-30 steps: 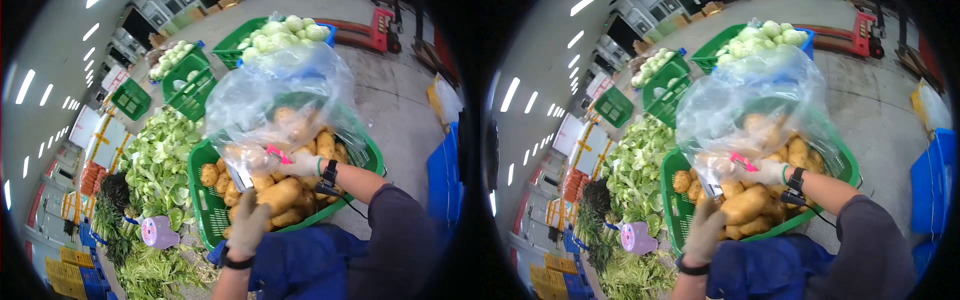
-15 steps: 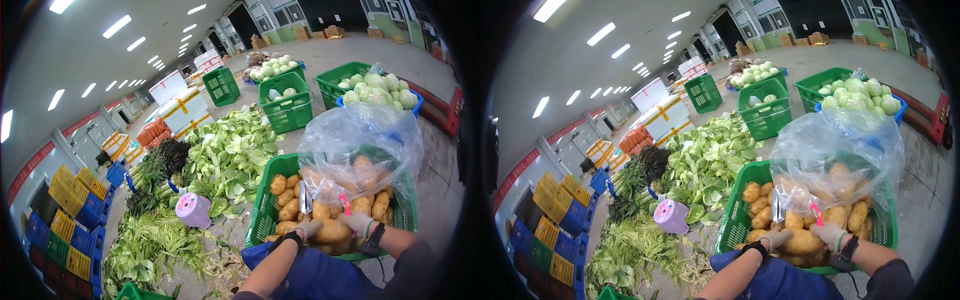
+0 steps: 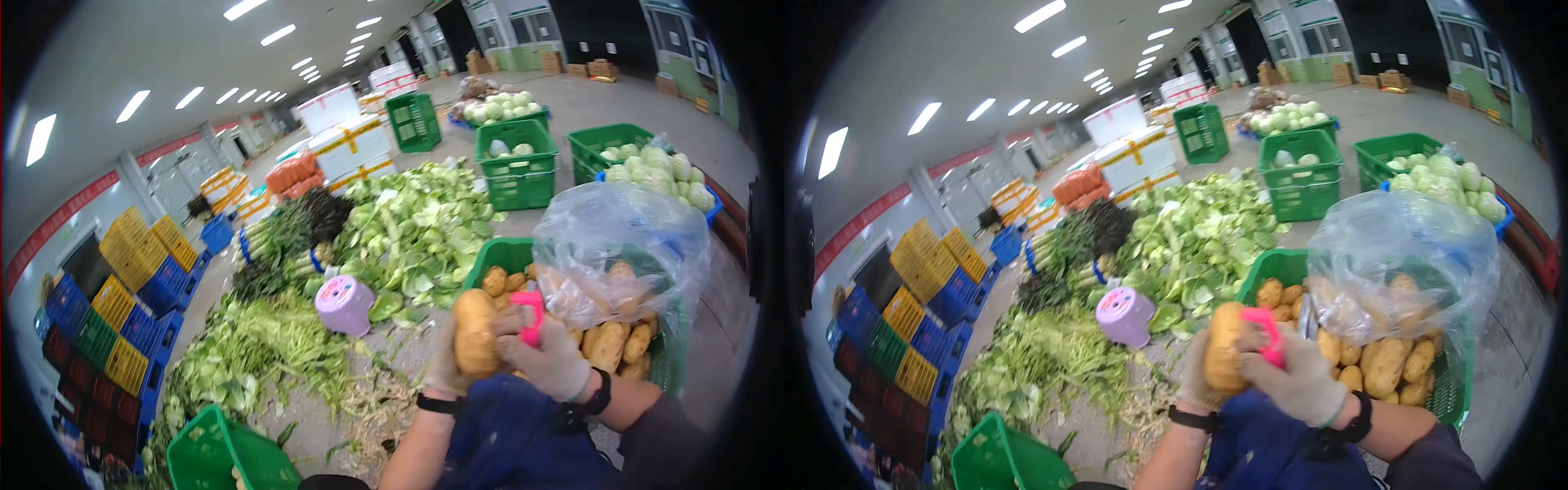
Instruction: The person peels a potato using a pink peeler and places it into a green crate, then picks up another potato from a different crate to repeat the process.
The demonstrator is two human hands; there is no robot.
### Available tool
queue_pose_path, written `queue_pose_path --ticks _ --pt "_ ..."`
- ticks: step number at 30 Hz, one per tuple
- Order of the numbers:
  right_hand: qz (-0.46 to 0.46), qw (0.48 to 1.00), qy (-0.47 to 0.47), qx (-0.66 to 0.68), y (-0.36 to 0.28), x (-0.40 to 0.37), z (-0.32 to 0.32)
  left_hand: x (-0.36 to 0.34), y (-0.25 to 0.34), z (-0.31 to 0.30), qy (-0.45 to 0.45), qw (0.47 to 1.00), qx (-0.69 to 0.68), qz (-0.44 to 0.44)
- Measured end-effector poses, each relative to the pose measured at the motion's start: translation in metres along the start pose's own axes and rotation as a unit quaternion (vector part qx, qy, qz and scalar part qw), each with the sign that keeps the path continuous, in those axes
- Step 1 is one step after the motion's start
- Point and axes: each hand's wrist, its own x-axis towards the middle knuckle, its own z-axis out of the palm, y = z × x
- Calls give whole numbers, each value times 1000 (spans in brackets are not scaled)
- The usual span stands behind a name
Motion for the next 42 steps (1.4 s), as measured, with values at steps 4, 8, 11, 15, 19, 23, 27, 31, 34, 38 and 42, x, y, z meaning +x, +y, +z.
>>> queue_pose_path --ticks 4,8,11,15,19,23,27,31,34,38,42 --pt "-177 955 -227 -71 4 13 103 -80 0 -77 103 949 143 262" --pt "179 839 -509 -76 34 26 204 -175 -12 -163 273 835 347 329" --pt "209 773 -581 -147 71 27 276 -227 -17 -225 286 901 7 326" --pt "236 700 -615 -274 163 20 346 -248 -29 -281 300 862 -226 341" --pt "232 672 -602 -363 205 12 375 -249 -36 -324 340 793 -348 367" --pt "297 654 -633 -289 281 4 372 -256 -71 -390 331 781 -387 361" --pt "64 699 -657 -274 344 -35 356 -264 -81 -400 379 774 -394 321" --pt "111 696 -660 -259 355 -52 356 -275 -96 -417 441 812 -262 278" --pt "125 723 -618 -284 360 -61 368 -279 -43 -384 523 742 -370 199" --pt "154 740 -591 -282 360 -65 391 -287 -8 -371 634 714 -223 197" --pt "150 769 -572 -244 355 -84 391 -298 -4 -380 683 691 -153 178"
